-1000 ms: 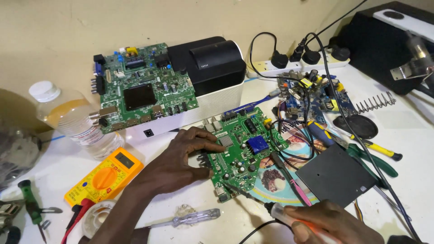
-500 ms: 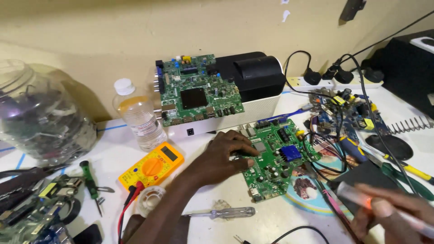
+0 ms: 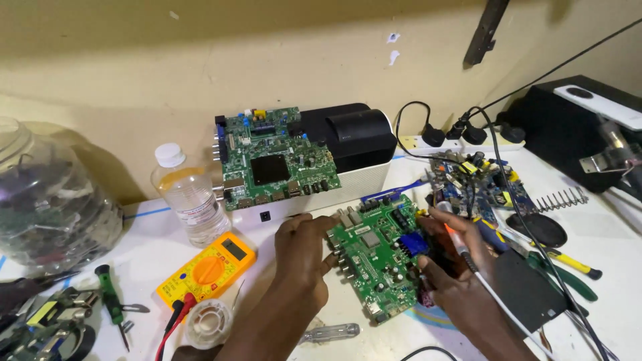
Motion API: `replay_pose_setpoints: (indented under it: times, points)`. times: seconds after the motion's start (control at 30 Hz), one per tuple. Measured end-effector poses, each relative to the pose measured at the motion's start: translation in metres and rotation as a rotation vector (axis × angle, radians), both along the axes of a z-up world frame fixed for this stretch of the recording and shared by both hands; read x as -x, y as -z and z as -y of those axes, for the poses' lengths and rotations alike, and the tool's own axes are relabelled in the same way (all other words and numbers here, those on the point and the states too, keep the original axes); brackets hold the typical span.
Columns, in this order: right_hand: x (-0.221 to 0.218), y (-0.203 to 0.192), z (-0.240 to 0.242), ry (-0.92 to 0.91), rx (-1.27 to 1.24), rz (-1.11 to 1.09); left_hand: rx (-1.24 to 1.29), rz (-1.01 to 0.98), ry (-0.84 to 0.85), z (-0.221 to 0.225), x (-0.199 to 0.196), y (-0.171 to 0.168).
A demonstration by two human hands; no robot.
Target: A person is repairing a circuit board by applying cleaning fluid and using a soldering iron to fix components.
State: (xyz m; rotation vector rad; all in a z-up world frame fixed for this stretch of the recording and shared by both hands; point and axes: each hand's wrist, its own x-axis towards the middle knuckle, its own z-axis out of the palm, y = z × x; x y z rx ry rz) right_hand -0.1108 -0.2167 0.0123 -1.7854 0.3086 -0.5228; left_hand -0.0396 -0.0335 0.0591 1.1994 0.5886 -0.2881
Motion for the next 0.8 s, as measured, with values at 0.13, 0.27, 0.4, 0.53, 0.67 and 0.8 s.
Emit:
replay_pose_setpoints:
  times: [0.13,0.27,0.4,0.53,0.67,0.8]
  points:
    - [0.004,-0.001,-0.003,-0.036,0.058,-0.102,0.093,0.065,0.055,0.006,0.001,0.030]
    - [0.002,0.004,0.007,0.056,-0.029,-0.099,-0.151,0.000,0.279,0.021,0.028,0.006]
    - [0.001,0.005,0.015,0.110,0.022,0.029,-0.193,0.446,0.257,0.026,0.050,-0.002]
    - [0.005,-0.006,0.015,0.212,-0.052,0.048,-0.469,0.911,0.125,0.011,0.051,-0.033]
    - [0.005,0.002,0.030,0.143,-0.184,0.252,-0.431,0.973,0.112,-0.013,0.037,-0.064]
    - [0.018,-0.016,0.025,-0.034,-0.533,0.365,-0.009,0.747,0.031,-0.015,0.024,-0.061]
